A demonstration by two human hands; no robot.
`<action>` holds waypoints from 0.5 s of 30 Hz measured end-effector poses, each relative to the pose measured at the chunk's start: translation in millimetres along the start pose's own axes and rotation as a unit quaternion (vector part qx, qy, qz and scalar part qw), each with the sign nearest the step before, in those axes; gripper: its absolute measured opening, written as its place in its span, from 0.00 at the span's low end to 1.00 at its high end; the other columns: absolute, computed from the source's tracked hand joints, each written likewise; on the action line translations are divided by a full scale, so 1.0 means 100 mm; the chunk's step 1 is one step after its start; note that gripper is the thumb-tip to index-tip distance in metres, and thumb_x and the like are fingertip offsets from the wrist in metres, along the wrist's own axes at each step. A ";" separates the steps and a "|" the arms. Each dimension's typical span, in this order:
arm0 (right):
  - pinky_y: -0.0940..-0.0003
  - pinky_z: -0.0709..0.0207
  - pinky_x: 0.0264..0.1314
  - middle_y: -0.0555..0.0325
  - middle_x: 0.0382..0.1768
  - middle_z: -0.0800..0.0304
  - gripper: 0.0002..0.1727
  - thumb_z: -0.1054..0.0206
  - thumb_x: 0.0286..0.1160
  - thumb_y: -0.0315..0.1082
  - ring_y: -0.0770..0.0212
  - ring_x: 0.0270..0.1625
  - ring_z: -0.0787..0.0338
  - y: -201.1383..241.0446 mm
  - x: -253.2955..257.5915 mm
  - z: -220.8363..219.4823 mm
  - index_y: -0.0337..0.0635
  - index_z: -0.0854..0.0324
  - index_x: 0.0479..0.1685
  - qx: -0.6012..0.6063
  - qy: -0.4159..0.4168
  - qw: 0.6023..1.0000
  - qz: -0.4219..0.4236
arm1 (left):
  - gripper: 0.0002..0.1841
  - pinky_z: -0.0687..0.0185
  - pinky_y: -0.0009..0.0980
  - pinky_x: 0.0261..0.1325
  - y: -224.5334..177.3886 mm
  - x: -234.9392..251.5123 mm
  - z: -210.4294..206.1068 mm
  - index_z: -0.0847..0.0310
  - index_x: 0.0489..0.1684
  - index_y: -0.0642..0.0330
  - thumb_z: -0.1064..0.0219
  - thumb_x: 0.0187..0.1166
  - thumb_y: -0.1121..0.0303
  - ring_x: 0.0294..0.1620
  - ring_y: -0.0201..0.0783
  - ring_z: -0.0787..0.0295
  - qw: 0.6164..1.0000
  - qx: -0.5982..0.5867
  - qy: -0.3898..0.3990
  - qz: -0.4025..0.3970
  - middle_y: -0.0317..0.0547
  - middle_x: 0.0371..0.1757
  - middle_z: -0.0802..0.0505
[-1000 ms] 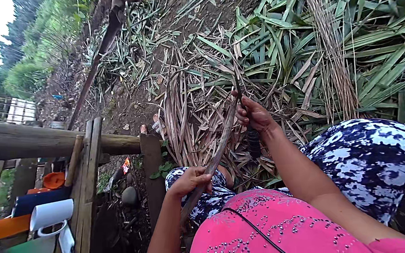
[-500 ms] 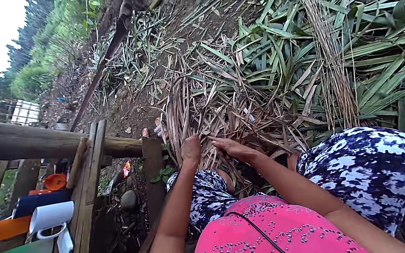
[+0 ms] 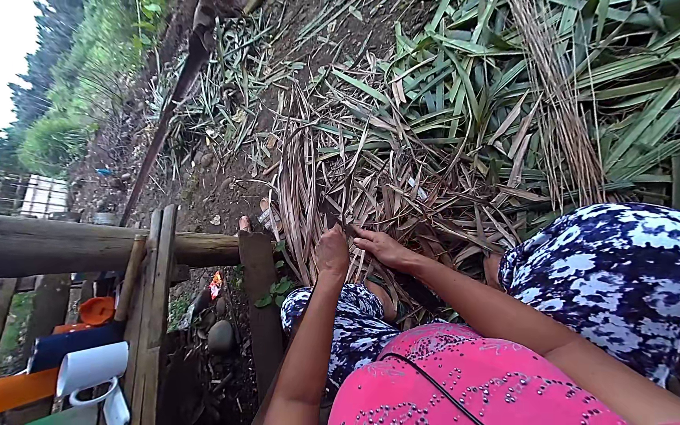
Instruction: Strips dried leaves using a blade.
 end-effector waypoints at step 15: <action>0.33 0.33 0.78 0.39 0.76 0.20 0.33 0.48 0.94 0.49 0.37 0.75 0.18 -0.28 0.21 0.21 0.47 0.43 0.94 -0.168 -0.096 0.981 0.021 | 0.17 0.17 0.56 0.65 0.04 -0.33 -0.02 0.14 0.63 0.60 0.49 0.93 0.65 0.63 0.58 0.08 0.994 0.080 0.065 -0.020 0.59 0.59 0.06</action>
Point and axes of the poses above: each hand's wrist, its own x-axis towards the middle knuckle, its own z-axis out of the back of the hand, y = z × x, the point moved 1 cm from there along x, towards the middle knuckle
